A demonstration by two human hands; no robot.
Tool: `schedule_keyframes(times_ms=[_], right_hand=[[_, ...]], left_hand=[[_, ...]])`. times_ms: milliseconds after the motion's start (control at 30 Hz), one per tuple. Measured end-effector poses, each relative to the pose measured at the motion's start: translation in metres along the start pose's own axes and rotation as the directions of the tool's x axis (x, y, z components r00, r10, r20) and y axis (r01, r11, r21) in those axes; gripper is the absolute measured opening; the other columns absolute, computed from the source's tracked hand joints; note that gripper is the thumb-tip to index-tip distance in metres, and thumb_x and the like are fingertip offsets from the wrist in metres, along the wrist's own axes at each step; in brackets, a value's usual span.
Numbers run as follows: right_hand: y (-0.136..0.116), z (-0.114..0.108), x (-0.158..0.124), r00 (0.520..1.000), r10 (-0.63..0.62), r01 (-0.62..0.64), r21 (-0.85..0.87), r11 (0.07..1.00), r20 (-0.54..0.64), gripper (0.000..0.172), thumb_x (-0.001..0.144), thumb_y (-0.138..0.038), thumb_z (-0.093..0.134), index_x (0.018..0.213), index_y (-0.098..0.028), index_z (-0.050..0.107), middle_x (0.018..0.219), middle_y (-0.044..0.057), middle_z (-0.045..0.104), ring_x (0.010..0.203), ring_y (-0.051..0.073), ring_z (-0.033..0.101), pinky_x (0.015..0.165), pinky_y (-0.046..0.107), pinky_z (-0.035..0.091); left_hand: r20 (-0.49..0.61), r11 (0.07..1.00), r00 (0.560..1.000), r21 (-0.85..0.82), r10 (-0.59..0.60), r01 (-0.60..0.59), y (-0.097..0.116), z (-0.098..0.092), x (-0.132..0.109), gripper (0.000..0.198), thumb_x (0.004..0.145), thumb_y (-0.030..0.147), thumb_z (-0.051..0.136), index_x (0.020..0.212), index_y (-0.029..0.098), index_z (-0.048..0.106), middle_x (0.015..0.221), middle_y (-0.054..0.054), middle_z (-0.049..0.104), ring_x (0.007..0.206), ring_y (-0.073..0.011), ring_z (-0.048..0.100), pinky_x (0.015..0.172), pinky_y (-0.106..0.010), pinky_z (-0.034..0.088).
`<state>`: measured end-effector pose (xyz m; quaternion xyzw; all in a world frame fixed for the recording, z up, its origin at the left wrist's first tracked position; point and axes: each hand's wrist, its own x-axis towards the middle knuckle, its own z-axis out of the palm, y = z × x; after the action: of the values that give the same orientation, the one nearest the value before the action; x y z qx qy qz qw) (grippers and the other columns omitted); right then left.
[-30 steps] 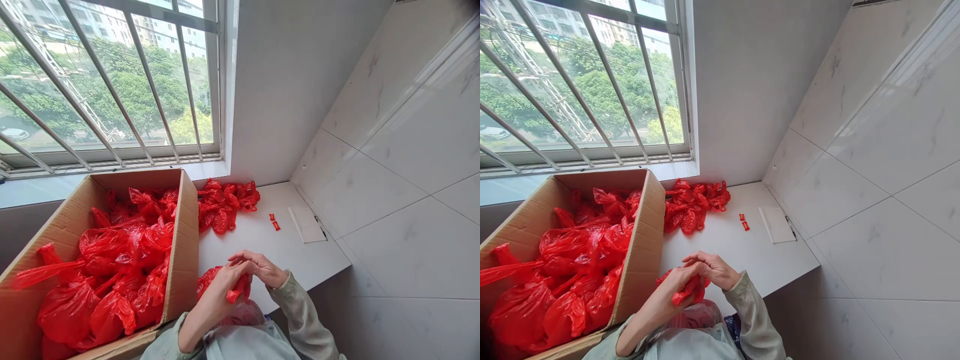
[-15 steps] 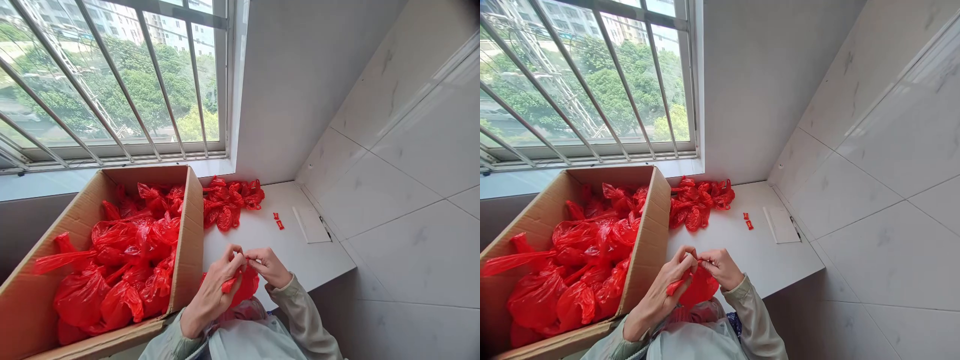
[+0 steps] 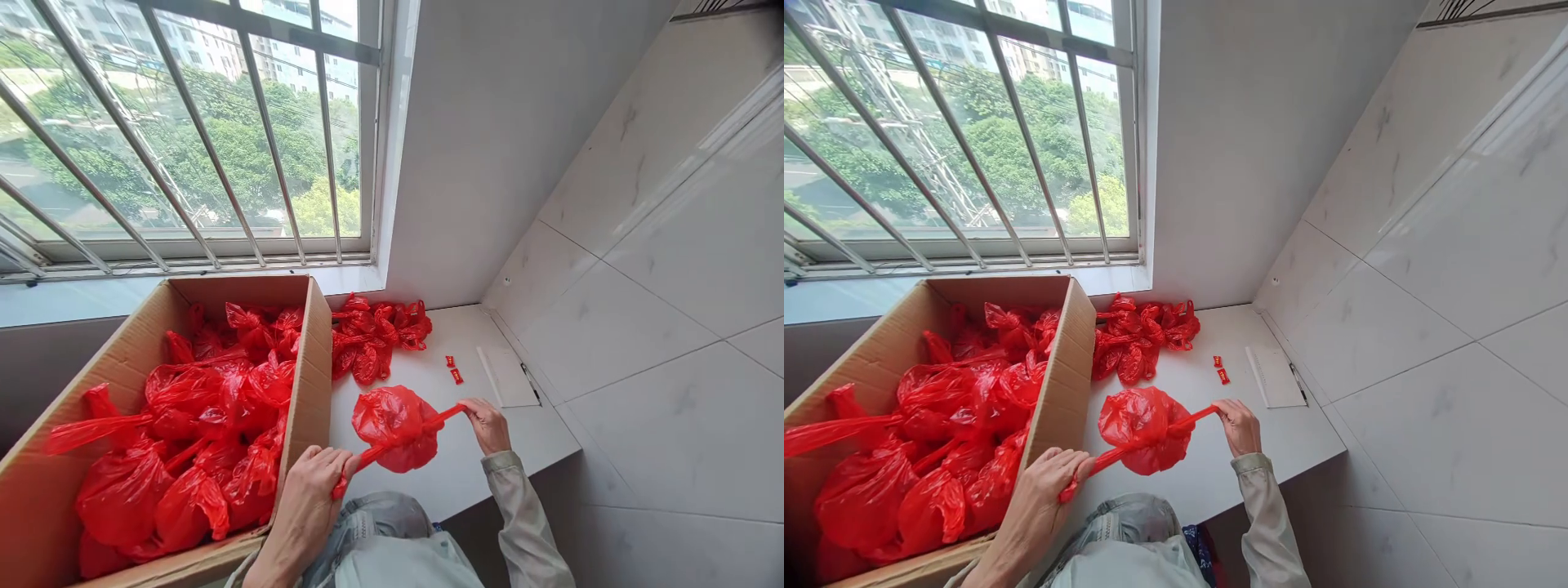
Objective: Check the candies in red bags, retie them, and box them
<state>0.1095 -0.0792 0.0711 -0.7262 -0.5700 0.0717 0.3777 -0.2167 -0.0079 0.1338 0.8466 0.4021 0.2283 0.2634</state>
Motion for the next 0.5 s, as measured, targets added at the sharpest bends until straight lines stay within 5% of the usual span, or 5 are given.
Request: schedule_keyframes(times_ms=[267,500], right_hand=[[0.003,0.006,0.002,0.99,0.12,-0.121,0.016,0.992,0.079,0.042,0.098,-0.038,0.034,0.097,-0.02,0.072,0.077,0.004,0.07,0.071,0.018,0.064,0.068,0.026,0.048],[0.034,0.048,-0.01,0.925,0.313,-0.282,-0.163,0.945,0.215,0.033,0.096,-0.023,0.037,0.08,-0.02,0.066,0.073,0.002,0.069,0.065,0.014,0.063,0.064,0.025,0.047]], left_hand=[[0.109,0.952,0.97,-0.193,-0.219,0.236,0.013,0.006,0.002,0.049,0.097,0.053,0.021,0.061,0.022,0.028,0.057,0.003,0.034,0.054,-0.0132,0.03,0.052,-0.026,0.027],[0.274,0.884,0.876,-0.139,-0.398,0.446,-0.018,0.081,-0.008,0.048,0.098,0.049,0.036,0.061,0.019,0.041,0.057,0.005,0.035,0.053,-0.0114,0.036,0.056,-0.026,0.032]])
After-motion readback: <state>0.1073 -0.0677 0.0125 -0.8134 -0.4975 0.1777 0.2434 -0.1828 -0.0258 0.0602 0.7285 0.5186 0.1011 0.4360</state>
